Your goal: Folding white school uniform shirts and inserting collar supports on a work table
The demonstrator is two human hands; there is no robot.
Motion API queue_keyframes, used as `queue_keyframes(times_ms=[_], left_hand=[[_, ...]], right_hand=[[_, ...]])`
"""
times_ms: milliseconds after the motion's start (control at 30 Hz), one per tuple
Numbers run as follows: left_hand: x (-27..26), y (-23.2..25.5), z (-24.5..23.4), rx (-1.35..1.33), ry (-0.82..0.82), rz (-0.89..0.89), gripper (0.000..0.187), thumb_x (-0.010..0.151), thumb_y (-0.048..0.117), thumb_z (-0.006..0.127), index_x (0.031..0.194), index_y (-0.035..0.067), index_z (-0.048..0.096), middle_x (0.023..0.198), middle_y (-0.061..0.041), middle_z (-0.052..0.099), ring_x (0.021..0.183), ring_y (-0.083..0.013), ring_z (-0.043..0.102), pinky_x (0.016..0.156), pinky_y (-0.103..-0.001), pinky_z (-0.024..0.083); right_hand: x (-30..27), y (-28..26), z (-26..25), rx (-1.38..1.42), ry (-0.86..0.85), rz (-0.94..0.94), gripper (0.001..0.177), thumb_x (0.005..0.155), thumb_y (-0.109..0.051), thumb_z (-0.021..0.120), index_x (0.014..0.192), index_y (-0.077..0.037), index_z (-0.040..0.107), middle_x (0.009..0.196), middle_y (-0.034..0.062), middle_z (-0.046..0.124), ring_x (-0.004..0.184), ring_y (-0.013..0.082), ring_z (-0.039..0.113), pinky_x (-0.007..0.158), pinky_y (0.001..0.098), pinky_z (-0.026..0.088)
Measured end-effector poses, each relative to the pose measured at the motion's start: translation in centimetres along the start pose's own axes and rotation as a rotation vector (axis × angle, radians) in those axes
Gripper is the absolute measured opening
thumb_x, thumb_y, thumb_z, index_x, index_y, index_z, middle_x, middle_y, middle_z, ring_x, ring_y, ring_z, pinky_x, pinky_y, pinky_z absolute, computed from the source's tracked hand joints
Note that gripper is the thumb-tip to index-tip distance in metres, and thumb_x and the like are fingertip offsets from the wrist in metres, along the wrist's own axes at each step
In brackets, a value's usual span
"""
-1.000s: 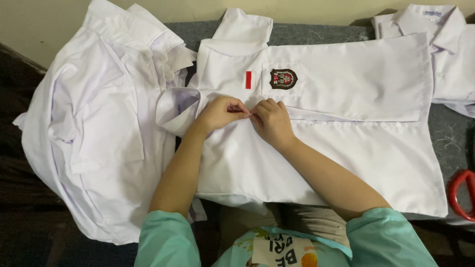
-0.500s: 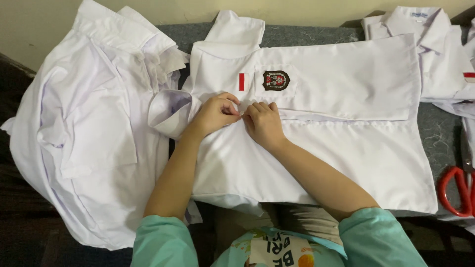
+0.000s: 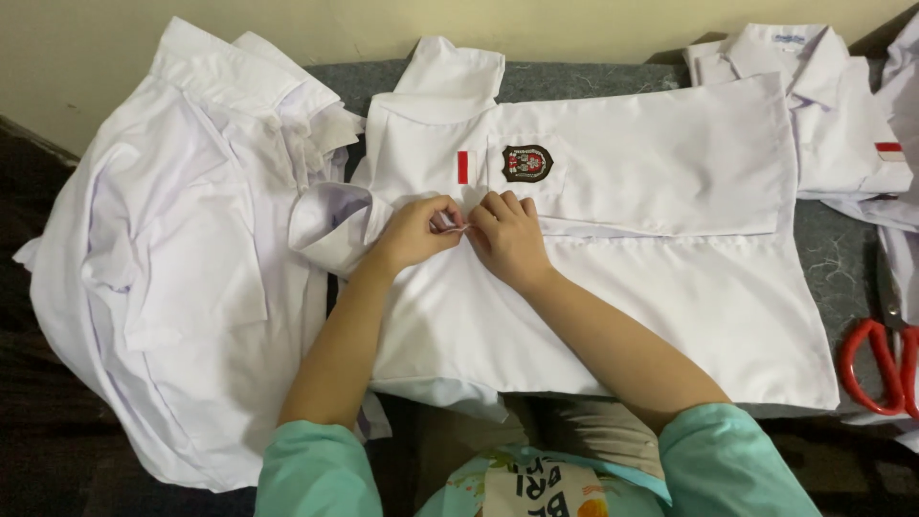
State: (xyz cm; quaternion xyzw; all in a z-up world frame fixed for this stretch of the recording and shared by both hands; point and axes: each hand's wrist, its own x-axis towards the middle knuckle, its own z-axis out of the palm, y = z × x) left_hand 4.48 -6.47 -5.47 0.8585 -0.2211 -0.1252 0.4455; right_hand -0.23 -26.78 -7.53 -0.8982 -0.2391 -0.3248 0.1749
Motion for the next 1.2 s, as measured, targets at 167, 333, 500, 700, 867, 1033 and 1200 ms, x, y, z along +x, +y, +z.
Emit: queue_keyframes(times_ms=[167, 333, 500, 700, 867, 1033, 1200], left_hand=[[-0.5, 1.0, -0.2, 0.005, 0.022, 0.14, 0.018, 0.079, 0.011, 0.079, 0.097, 0.011, 0.075, 0.103, -0.011, 0.074, 0.085, -0.0251, 0.072, 0.075, -0.033, 0.061], [-2.3, 0.9, -0.8, 0.105, 0.062, 0.24, 0.024, 0.079, 0.014, 0.08, 0.103, 0.012, 0.078, 0.106, -0.005, 0.074, 0.09, -0.0211, 0.072, 0.082, -0.033, 0.061], [-6.9, -0.8, -2.4, 0.867, 0.566, 0.491, 0.041, 0.089, 0.047, 0.077, 0.115, 0.016, 0.071, 0.129, -0.009, 0.065, 0.134, -0.0312, 0.056, 0.112, -0.057, 0.03], [-11.6, -0.2, -4.7, 0.94, 0.504, 0.106, 0.045, 0.111, 0.037, 0.046, 0.153, 0.022, 0.054, 0.163, -0.014, 0.043, 0.153, -0.0339, 0.032, 0.113, -0.069, 0.016], [-12.1, -0.4, -4.4, 0.892, 0.482, -0.055, 0.043, 0.102, 0.042, 0.059, 0.141, 0.027, 0.062, 0.162, -0.008, 0.039, 0.15, -0.0328, 0.03, 0.105, -0.064, 0.025], [-11.2, -0.9, -5.3, 0.667, 0.495, -0.206, 0.035, 0.102, 0.042, 0.058, 0.131, 0.024, 0.067, 0.157, -0.004, 0.036, 0.145, -0.0317, 0.026, 0.103, -0.061, 0.027], [-10.9, 0.6, -5.0, 0.735, 0.559, -0.284, 0.051, 0.1, 0.044, 0.062, 0.143, 0.018, 0.055, 0.159, -0.013, 0.029, 0.137, -0.0382, 0.033, 0.096, -0.063, 0.033]], right_hand=[[-1.0, 1.3, -2.3, 0.031, -0.159, 0.045, 0.028, 0.082, -0.03, 0.079, 0.085, -0.013, 0.057, 0.084, 0.0045, 0.056, 0.085, 0.0268, 0.061, 0.072, 0.0396, 0.044], [-3.8, 3.8, -8.0, -0.025, -0.393, 0.108, 0.027, 0.087, -0.035, 0.075, 0.096, -0.011, 0.065, 0.094, 0.0077, 0.065, 0.096, 0.0287, 0.066, 0.077, 0.042, 0.05], [-7.9, 6.1, -11.4, 0.018, -0.481, 0.2, 0.047, 0.102, -0.044, 0.053, 0.14, -0.016, 0.055, 0.143, 0.0077, 0.055, 0.137, 0.0251, 0.051, 0.107, 0.0466, 0.037], [-7.8, 6.4, -10.9, -0.069, -0.8, 0.448, 0.056, 0.109, -0.056, 0.031, 0.154, -0.025, 0.044, 0.156, 0.0027, 0.049, 0.146, 0.0244, 0.042, 0.121, 0.0548, 0.017], [-7.8, 6.7, -11.1, -0.082, -0.799, 0.528, 0.061, 0.108, -0.062, 0.029, 0.154, -0.026, 0.045, 0.156, 0.0034, 0.049, 0.147, 0.0261, 0.04, 0.121, 0.0611, 0.015], [-8.8, 9.2, -11.8, 0.021, -0.66, 0.597, 0.061, 0.11, -0.064, 0.03, 0.142, -0.021, 0.058, 0.148, 0.0076, 0.057, 0.144, 0.0277, 0.046, 0.12, 0.0671, 0.016], [-11.3, 13.7, -15.8, -0.073, -0.453, 0.656, 0.062, 0.109, -0.058, 0.053, 0.13, -0.001, 0.066, 0.136, 0.0245, 0.064, 0.137, 0.0425, 0.052, 0.115, 0.076, 0.017]])
